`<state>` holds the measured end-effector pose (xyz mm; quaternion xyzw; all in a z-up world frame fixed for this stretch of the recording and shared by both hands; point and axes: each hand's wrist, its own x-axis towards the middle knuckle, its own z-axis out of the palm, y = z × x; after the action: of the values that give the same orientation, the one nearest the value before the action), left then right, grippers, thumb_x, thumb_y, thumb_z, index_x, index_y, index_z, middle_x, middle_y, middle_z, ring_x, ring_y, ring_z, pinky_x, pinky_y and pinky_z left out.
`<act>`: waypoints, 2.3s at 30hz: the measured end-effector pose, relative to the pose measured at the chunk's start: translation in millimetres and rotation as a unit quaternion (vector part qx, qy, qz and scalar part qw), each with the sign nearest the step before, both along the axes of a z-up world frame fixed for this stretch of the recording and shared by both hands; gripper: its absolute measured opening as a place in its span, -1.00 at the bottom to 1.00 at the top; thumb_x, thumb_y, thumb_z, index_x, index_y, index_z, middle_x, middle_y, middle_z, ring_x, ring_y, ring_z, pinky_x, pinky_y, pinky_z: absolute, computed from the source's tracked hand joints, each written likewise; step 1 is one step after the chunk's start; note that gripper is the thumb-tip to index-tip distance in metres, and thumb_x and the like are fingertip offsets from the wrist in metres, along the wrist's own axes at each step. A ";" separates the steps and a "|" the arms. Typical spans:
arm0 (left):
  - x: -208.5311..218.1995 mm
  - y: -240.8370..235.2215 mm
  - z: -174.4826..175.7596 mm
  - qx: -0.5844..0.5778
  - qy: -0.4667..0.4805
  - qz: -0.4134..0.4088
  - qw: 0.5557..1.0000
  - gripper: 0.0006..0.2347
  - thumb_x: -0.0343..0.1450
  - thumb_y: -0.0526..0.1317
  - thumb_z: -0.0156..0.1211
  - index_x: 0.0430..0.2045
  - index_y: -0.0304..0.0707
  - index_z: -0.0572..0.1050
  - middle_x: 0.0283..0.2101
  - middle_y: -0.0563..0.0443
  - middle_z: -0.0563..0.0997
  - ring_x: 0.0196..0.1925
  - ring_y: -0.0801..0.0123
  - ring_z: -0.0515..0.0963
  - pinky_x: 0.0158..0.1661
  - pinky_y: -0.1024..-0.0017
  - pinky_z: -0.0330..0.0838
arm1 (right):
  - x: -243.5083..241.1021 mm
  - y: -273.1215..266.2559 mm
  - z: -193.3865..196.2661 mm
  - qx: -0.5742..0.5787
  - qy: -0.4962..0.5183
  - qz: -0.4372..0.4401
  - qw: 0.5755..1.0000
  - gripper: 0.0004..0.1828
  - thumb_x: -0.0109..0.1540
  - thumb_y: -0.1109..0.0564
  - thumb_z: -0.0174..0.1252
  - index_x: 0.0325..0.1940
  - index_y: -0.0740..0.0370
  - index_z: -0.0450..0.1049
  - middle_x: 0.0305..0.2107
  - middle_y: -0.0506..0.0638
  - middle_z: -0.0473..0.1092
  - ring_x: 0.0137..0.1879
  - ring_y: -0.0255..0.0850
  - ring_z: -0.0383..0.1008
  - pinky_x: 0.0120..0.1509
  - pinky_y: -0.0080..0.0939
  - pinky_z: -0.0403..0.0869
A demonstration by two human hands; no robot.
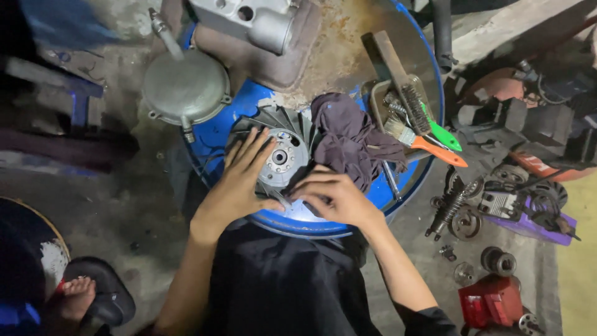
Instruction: Cleaning and inspecting a motorcycle flywheel and cooling fan assembly using a cloth on a workshop barrel.
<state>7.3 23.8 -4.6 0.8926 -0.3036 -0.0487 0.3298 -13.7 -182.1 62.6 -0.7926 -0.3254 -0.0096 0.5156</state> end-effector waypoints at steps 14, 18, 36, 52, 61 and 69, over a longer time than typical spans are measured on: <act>5.9 -0.1 16.0 0.096 0.059 -0.021 0.993 0.11 -0.17 0.14 0.49 0.26 -0.21 -0.01 0.37 -0.17 -0.11 0.41 0.04 -0.24 0.26 0.08 -0.31 | -12.5 15.4 -40.9 -0.092 -0.116 -0.162 0.976 -0.92 0.14 0.24 0.11 -0.38 0.21 0.52 -0.45 0.04 0.46 -0.31 -0.04 0.45 -0.17 -0.18 0.46; 4.6 0.5 19.1 0.081 0.067 -0.030 0.994 0.10 -0.16 0.16 0.47 0.26 -0.24 0.00 0.37 -0.20 -0.09 0.40 0.02 -0.22 0.25 0.06 -0.28 | -28.0 18.5 -20.3 -0.123 -0.119 -0.118 0.978 -0.81 0.20 0.20 -0.03 -0.42 0.18 0.50 -0.46 0.00 0.44 -0.33 -0.09 0.41 -0.19 -0.23 0.45; 4.0 -0.8 17.2 0.084 0.075 -0.030 0.993 0.09 -0.15 0.12 0.50 0.27 -0.21 -0.01 0.37 -0.19 -0.10 0.40 0.02 -0.21 0.24 0.04 -0.28 | -49.6 34.6 -41.7 -0.055 -0.136 -0.235 0.961 -0.98 0.10 0.25 0.19 -0.42 0.20 0.53 -0.46 0.01 0.42 -0.44 -0.13 0.40 -0.33 -0.27 0.45; 1.9 -1.9 23.6 0.104 0.069 -0.017 0.992 0.09 -0.18 0.13 0.49 0.26 -0.16 0.02 0.36 -0.15 -0.03 0.40 0.06 -0.16 0.23 0.07 -0.23 | -46.6 -7.2 -48.6 -0.065 -0.003 -0.223 0.973 -0.95 -0.02 0.26 0.25 -0.52 0.23 0.49 -0.52 0.06 0.38 -0.43 -0.04 0.45 -0.31 -0.18 0.46; -13.2 -11.8 7.7 0.104 -0.071 0.071 0.990 0.07 -0.21 0.35 0.25 0.24 -0.02 0.08 0.33 -0.05 0.09 0.34 0.17 0.07 0.06 -0.02 0.05 | -20.6 -12.2 -47.7 -0.094 -0.019 -0.340 0.936 -0.97 0.05 0.19 0.28 -0.45 0.13 0.55 -0.51 -0.01 0.43 -0.36 -0.07 0.50 -0.24 -0.20 0.47; -19.3 -28.1 -11.1 0.073 -0.203 0.174 0.961 0.03 -0.16 0.56 -0.03 0.14 -0.10 0.24 0.24 -0.06 0.27 0.23 0.16 0.28 -0.09 0.12 0.12 | -17.6 -14.7 -52.9 -0.112 -0.013 -0.347 0.931 -0.94 0.10 0.21 0.20 -0.36 0.16 0.55 -0.53 0.03 0.43 -0.34 -0.01 0.49 -0.23 -0.15 0.47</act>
<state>-12.0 -4.3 -15.7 0.9443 -0.1998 0.1700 0.1987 -31.4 -196.9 9.7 -0.9084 -0.0357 -0.1618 0.3838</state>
